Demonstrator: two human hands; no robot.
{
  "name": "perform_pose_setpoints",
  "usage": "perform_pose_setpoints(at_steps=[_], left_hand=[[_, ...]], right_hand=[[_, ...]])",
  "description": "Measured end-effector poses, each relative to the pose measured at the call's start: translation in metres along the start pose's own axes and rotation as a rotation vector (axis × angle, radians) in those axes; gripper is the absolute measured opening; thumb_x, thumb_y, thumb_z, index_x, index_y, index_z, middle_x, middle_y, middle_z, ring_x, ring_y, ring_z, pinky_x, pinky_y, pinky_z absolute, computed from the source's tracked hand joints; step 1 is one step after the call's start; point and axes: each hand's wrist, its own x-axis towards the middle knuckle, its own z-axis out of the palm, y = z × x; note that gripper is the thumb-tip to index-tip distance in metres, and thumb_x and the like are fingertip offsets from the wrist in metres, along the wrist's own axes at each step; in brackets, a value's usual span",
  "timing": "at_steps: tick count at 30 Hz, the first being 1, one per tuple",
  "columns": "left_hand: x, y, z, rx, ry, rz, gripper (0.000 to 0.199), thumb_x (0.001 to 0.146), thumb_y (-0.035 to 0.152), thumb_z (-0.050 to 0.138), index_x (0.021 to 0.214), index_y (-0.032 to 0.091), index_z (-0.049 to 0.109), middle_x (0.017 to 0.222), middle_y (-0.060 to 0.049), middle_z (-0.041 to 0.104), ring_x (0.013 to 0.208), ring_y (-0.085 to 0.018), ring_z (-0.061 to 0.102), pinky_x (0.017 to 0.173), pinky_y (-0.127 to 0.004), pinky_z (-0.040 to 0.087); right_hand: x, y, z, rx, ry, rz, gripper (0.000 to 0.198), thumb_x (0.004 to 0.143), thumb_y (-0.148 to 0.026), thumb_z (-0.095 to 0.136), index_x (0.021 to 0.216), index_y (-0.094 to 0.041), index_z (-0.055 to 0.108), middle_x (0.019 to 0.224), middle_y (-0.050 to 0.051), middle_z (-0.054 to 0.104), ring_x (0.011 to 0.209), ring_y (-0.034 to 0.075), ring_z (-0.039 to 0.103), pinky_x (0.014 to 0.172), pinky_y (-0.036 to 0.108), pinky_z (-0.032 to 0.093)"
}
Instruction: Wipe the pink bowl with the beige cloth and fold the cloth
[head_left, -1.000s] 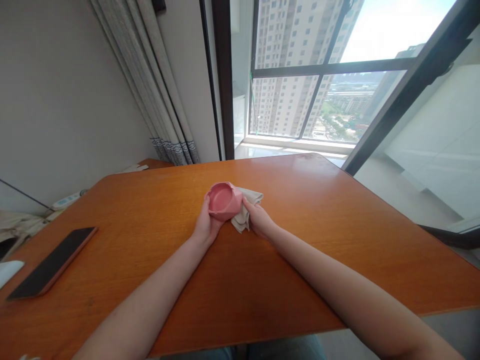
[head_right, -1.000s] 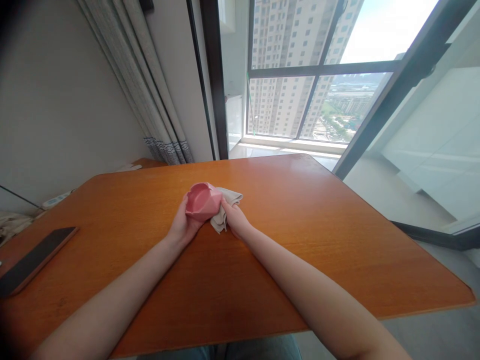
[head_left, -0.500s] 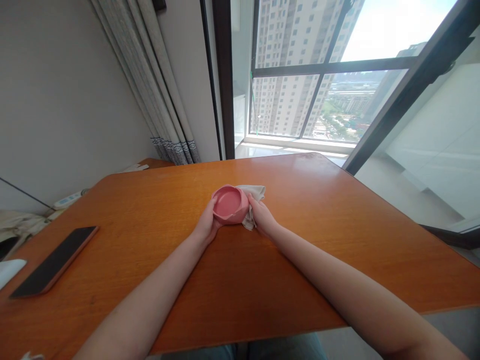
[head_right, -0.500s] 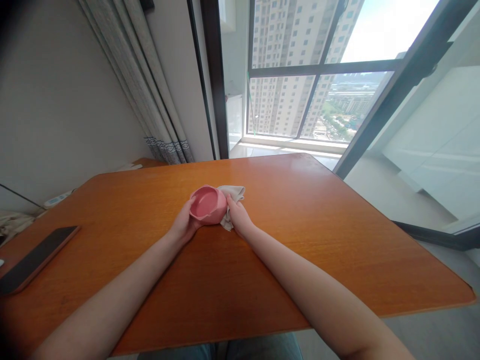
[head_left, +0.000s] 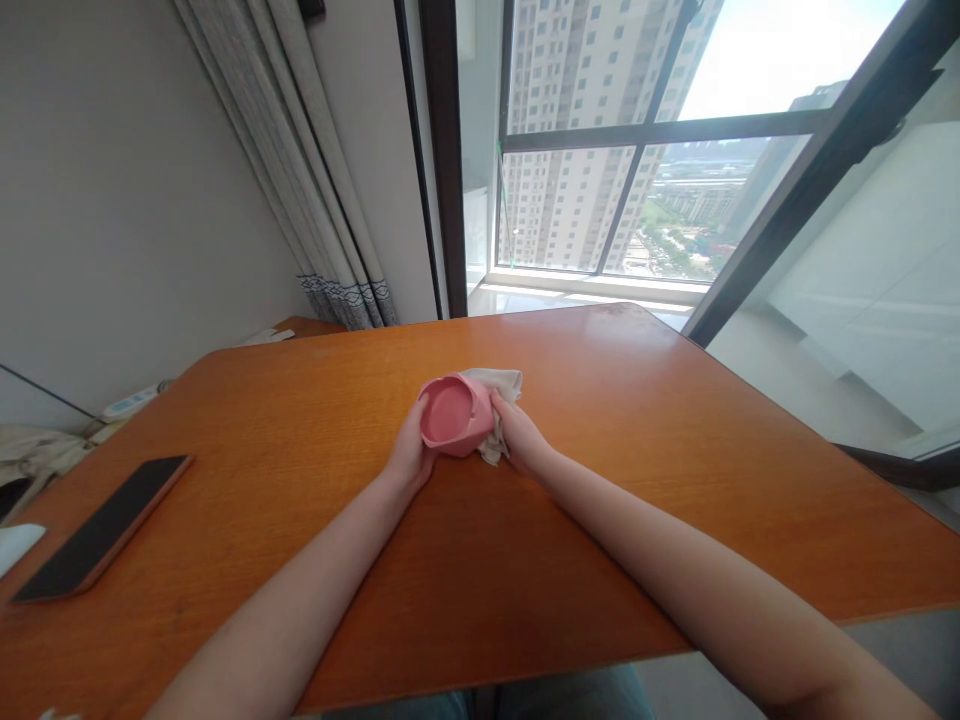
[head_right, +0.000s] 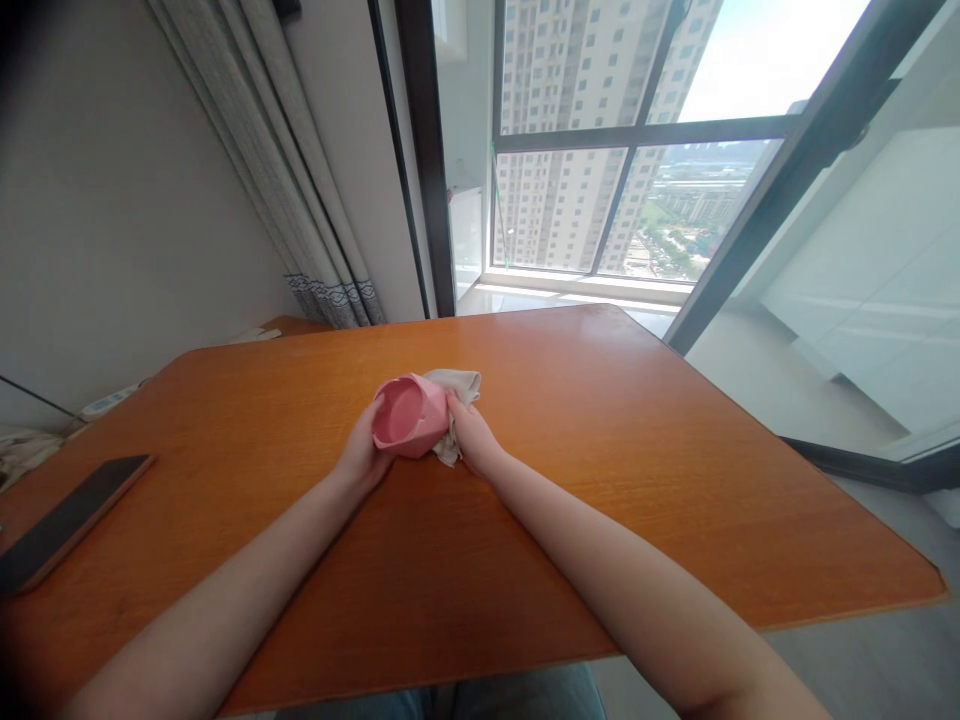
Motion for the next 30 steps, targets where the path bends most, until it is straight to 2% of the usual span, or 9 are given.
perform_pose_setpoints(at_steps=[3, 6, 10, 14, 18, 21, 25, 27, 30], left_hand=[[0.000, 0.004, 0.002, -0.058, -0.018, 0.038, 0.037, 0.081, 0.044, 0.055, 0.112, 0.022, 0.059, 0.115, -0.004, 0.063, 0.101, -0.018, 0.059, 0.083, -0.031, 0.051], [-0.002, 0.009, 0.004, -0.024, -0.078, 0.100, 0.037, 0.078, 0.034, 0.062, 0.112, 0.023, 0.055, 0.115, -0.003, 0.061, 0.101, -0.016, 0.058, 0.085, -0.029, 0.050], [-0.002, 0.005, 0.000, 0.108, -0.023, -0.008, 0.034, 0.076, 0.032, 0.063, 0.106, 0.021, 0.051, 0.104, -0.002, 0.061, 0.088, -0.015, 0.059, 0.075, -0.028, 0.050], [0.004, -0.006, -0.007, 0.201, 0.000, 0.087, 0.028, 0.078, 0.027, 0.057, 0.104, 0.018, 0.057, 0.110, -0.004, 0.060, 0.100, -0.015, 0.055, 0.086, -0.026, 0.044], [0.009, -0.008, -0.010, 0.110, 0.053, 0.248, 0.024, 0.078, 0.029, 0.054, 0.097, 0.017, 0.059, 0.105, -0.004, 0.062, 0.100, -0.016, 0.055, 0.089, -0.027, 0.042], [0.011, -0.001, -0.011, -0.036, 0.153, 0.276, 0.025, 0.078, 0.034, 0.052, 0.096, 0.018, 0.057, 0.098, -0.002, 0.063, 0.092, -0.015, 0.057, 0.082, -0.027, 0.045], [0.014, 0.008, -0.011, -0.171, 0.285, 0.276, 0.020, 0.075, 0.030, 0.052, 0.094, 0.022, 0.056, 0.091, 0.002, 0.064, 0.089, -0.013, 0.059, 0.078, -0.025, 0.047], [0.014, 0.011, -0.011, -0.210, 0.282, 0.226, 0.019, 0.075, 0.029, 0.051, 0.092, 0.022, 0.057, 0.090, 0.002, 0.064, 0.090, -0.014, 0.059, 0.079, -0.025, 0.048], [0.012, 0.009, -0.009, -0.186, 0.218, 0.183, 0.022, 0.077, 0.032, 0.050, 0.096, 0.021, 0.057, 0.094, 0.000, 0.065, 0.093, -0.015, 0.060, 0.081, -0.027, 0.049]], right_hand=[[0.000, 0.004, 0.004, 0.054, -0.056, 0.033, 0.028, 0.080, -0.040, 0.059, 0.102, -0.022, 0.062, 0.110, 0.003, 0.069, 0.106, 0.019, 0.062, 0.089, 0.030, 0.051], [0.001, 0.003, 0.002, 0.087, -0.048, -0.021, 0.029, 0.080, -0.037, 0.059, 0.104, -0.022, 0.062, 0.110, 0.003, 0.068, 0.107, 0.019, 0.062, 0.090, 0.030, 0.051], [0.003, -0.002, -0.003, 0.040, 0.048, -0.087, 0.025, 0.081, -0.037, 0.057, 0.100, -0.022, 0.064, 0.107, 0.001, 0.070, 0.103, 0.016, 0.063, 0.087, 0.026, 0.052], [0.000, -0.006, -0.004, 0.001, 0.053, -0.064, 0.021, 0.082, -0.036, 0.056, 0.094, -0.021, 0.066, 0.100, 0.002, 0.071, 0.100, 0.018, 0.065, 0.084, 0.027, 0.053], [-0.007, -0.007, 0.003, -0.007, -0.024, -0.004, 0.026, 0.079, -0.041, 0.059, 0.095, -0.020, 0.066, 0.092, 0.005, 0.073, 0.095, 0.023, 0.067, 0.079, 0.034, 0.056], [-0.013, -0.001, 0.008, -0.058, -0.121, 0.019, 0.028, 0.077, -0.042, 0.062, 0.096, -0.021, 0.065, 0.087, 0.005, 0.073, 0.088, 0.023, 0.068, 0.077, 0.036, 0.056], [-0.018, 0.002, 0.007, -0.253, -0.280, 0.153, 0.028, 0.079, -0.045, 0.059, 0.090, -0.020, 0.065, 0.087, 0.005, 0.071, 0.088, 0.023, 0.067, 0.082, 0.039, 0.053], [-0.017, -0.006, 0.001, -0.469, -0.205, 0.032, 0.032, 0.081, -0.050, 0.055, 0.089, -0.021, 0.066, 0.091, 0.007, 0.070, 0.096, 0.025, 0.064, 0.088, 0.042, 0.049], [-0.015, -0.025, -0.008, -0.760, 0.024, -0.356, 0.037, 0.076, -0.050, 0.062, 0.100, -0.022, 0.064, 0.101, 0.008, 0.067, 0.111, 0.028, 0.054, 0.099, 0.045, 0.039]])
